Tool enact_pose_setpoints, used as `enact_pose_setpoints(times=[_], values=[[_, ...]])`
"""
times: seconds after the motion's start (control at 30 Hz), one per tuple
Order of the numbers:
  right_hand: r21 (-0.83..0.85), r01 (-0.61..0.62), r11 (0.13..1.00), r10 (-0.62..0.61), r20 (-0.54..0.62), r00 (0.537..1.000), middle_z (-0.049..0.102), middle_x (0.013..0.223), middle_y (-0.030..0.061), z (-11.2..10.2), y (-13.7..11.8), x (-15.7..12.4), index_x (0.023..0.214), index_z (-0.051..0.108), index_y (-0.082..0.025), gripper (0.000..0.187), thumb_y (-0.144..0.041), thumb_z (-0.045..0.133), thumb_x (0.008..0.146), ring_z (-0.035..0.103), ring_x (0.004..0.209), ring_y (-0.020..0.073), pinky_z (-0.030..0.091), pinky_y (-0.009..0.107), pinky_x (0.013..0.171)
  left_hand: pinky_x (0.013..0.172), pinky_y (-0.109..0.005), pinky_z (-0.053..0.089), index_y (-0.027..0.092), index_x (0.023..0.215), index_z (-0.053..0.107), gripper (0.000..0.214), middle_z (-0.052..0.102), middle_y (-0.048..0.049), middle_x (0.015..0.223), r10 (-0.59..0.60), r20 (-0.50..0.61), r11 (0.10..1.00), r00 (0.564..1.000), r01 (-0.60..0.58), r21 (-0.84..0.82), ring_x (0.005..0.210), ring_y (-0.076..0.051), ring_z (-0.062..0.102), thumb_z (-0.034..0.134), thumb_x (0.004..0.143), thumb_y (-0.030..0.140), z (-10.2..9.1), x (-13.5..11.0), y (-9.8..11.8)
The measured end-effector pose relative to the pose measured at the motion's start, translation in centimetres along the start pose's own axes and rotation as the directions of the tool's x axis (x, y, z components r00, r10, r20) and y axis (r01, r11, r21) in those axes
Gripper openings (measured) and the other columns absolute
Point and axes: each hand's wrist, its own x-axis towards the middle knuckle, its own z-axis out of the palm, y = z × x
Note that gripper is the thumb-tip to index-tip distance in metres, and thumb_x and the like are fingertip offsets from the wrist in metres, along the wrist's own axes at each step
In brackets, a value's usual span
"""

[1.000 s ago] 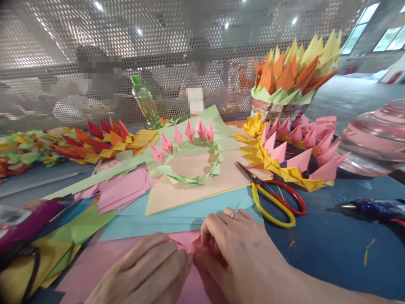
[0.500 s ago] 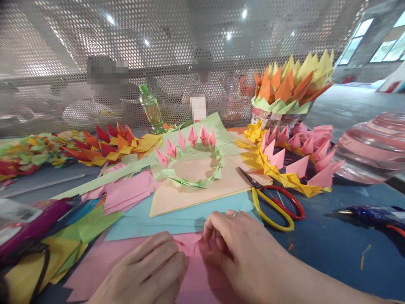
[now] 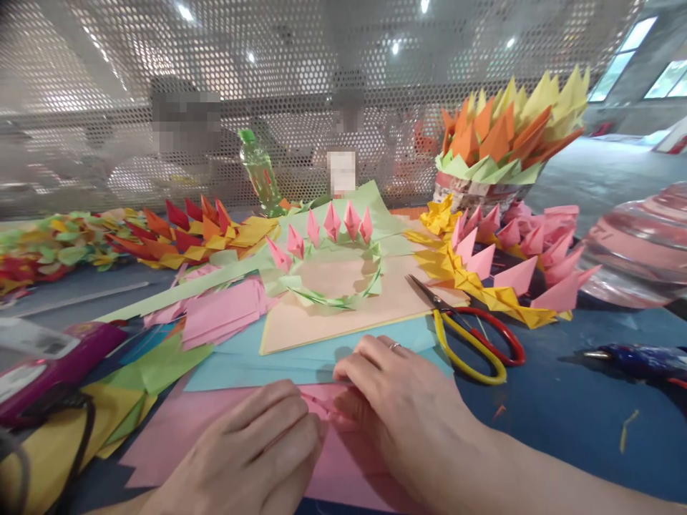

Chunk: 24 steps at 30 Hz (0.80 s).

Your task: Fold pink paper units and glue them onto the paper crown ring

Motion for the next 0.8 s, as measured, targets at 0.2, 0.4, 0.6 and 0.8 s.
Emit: enact_pose_setpoints(times=[0.2,0.4,0.6,0.8], values=[[0.039,-0.016,0.999,0.018,-0.045,0.999,0.060,0.086,-0.0015,0.6,-0.6,-0.8,0.087,0.052,-0.024,0.013,-0.014,0.060,0.091,0.057,0.080,0.0186,0.040,0.031,0.070,0.092,-0.036,0.050,0.014,0.086,0.071,0.032,0.070,-0.0016,0.085,-0.022,-0.009,1.000,1.000,0.022,-0.015,0.081,-0.018,0.062,0.046,0.098,0.000,0.0,0.0,-0.1],[0.225,-0.103,0.969,0.099,0.031,0.995,0.066,0.094,-0.0064,-0.2,-1.1,-0.8,0.120,0.051,-0.031,0.040,-0.005,0.056,0.091,0.062,0.084,0.0129,0.044,0.024,0.073,0.083,-0.039,0.052,0.012,0.088,0.072,0.036,0.071,-0.0040,0.085,-0.008,-0.023,0.999,1.000,0.007,-0.051,0.077,-0.020,0.062,0.041,0.098,-0.002,0.4,0.2,-0.3],[0.386,0.048,0.921,-0.042,-0.023,0.999,0.062,0.086,-0.0045,-1.3,-1.1,-0.7,0.089,0.061,-0.024,0.031,0.004,0.051,0.081,0.060,0.081,0.0103,0.046,0.021,0.073,0.079,-0.032,0.055,0.012,0.087,0.069,0.026,0.072,-0.0009,0.078,-0.139,-0.155,0.984,0.978,0.119,-0.135,0.075,-0.015,0.065,0.050,0.098,-0.001,-0.3,0.5,-0.2],[0.356,0.085,0.931,-0.059,-0.082,0.995,0.069,0.107,-0.0015,-1.9,-0.7,-0.7,0.122,0.063,-0.028,0.048,0.001,0.046,0.087,0.065,0.099,0.0129,0.051,0.024,0.088,0.079,-0.031,0.056,0.014,0.088,0.070,0.024,0.073,0.0002,0.080,-0.155,-0.100,0.978,0.983,0.138,-0.157,0.074,-0.014,0.066,0.051,0.097,0.002,-0.9,0.5,-0.4]])
